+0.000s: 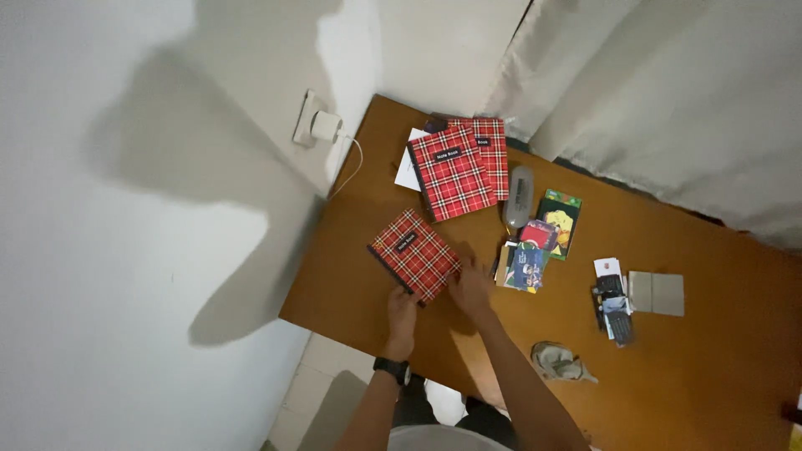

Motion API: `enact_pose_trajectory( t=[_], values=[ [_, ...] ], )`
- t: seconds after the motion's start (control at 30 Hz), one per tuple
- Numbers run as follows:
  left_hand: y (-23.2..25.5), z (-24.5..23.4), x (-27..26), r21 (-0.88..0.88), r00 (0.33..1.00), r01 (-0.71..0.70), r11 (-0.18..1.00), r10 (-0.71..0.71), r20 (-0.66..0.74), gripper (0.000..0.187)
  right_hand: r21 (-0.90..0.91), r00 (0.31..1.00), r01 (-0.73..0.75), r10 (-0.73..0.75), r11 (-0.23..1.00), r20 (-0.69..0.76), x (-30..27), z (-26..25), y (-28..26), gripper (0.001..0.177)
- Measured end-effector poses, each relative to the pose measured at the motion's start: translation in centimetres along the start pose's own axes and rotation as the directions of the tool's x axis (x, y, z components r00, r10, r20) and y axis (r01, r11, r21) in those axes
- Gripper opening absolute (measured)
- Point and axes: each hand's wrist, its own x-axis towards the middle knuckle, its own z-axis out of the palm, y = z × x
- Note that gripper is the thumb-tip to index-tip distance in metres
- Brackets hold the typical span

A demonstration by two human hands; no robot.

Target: Clearing various items from a wooden desk and moving them to a nearby surface.

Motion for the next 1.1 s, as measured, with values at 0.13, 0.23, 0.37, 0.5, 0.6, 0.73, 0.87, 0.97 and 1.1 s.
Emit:
enact_pose_trajectory(
  t=[0.13, 0.23, 0.37, 0.5, 0.6, 0.73, 0.87, 0.97, 1.1],
  values=[
    [4.4, 1.3, -0.6, 0.17, 0.955, 0.288, 0.942, -0.27, -0.118, 0.061, -0.095, 0.994, -0.092, 0.097, 0.991, 0.043, 0.3, 0.6, -0.4, 0.054],
    [0.5, -0.4, 1.6, 0.098, 0.981, 0.186, 0.978, -0.179, -0.075, 0.06, -0.054, 0.993, -0.115, 0.116, 0.992, 0.016, 0.4, 1.3, 0.2, 0.056],
    [4.1, 0.7, 0.2, 0.122, 0.976, 0.206, 0.971, -0.196, -0.092, 0.042, -0.001, 0.994, -0.113, 0.113, 0.994, -0.007, 0.6, 1.7, 1.0, 0.064],
    [5.7, 1.5, -1.0, 0.182, 0.979, 0.195, 0.964, -0.181, -0.093, 0.028, 0.005, 0.994, -0.1, 0.1, 0.995, -0.055, 0.6, 0.9, 0.6, 0.065],
    [5.2, 2.1, -0.8, 0.349, 0.988, 0.132, 0.928, -0.096, -0.118, 0.026, 0.001, 0.991, -0.131, 0.131, 0.991, -0.002, 0.1, 0.6, 1.2, 0.052],
    [8.6, 3.4, -4.9, 0.062, 0.995, 0.096, 0.993, -0.095, -0.024, 0.025, 0.106, 0.997, -0.078, 0.08, 0.991, -0.01, -1.8, -0.2, 2.6, 0.042],
    [5.1, 0.1, -6.2, 0.222, 0.975, -0.208, 0.952, 0.184, 0.124, 0.029, 0.405, 1.0, -0.003, 0.015, 0.915, -0.026, -6.0, -3.0, 4.0, 0.038],
    [5.0, -0.6, -9.8, 0.245, 0.933, -0.319, 0.916, 0.257, 0.253, 0.028, 0.622, 0.993, -0.121, 0.088, 0.774, 0.083, -10.7, -3.7, 6.5, 0.041],
    [8.6, 3.4, -19.3, 0.231, 0.889, -0.274, 0.934, 0.153, 0.432, 0.022, 0.84, 0.929, -0.365, 0.096, 0.402, 0.358, -18.2, -5.8, 10.5, 0.04]
  ],
)
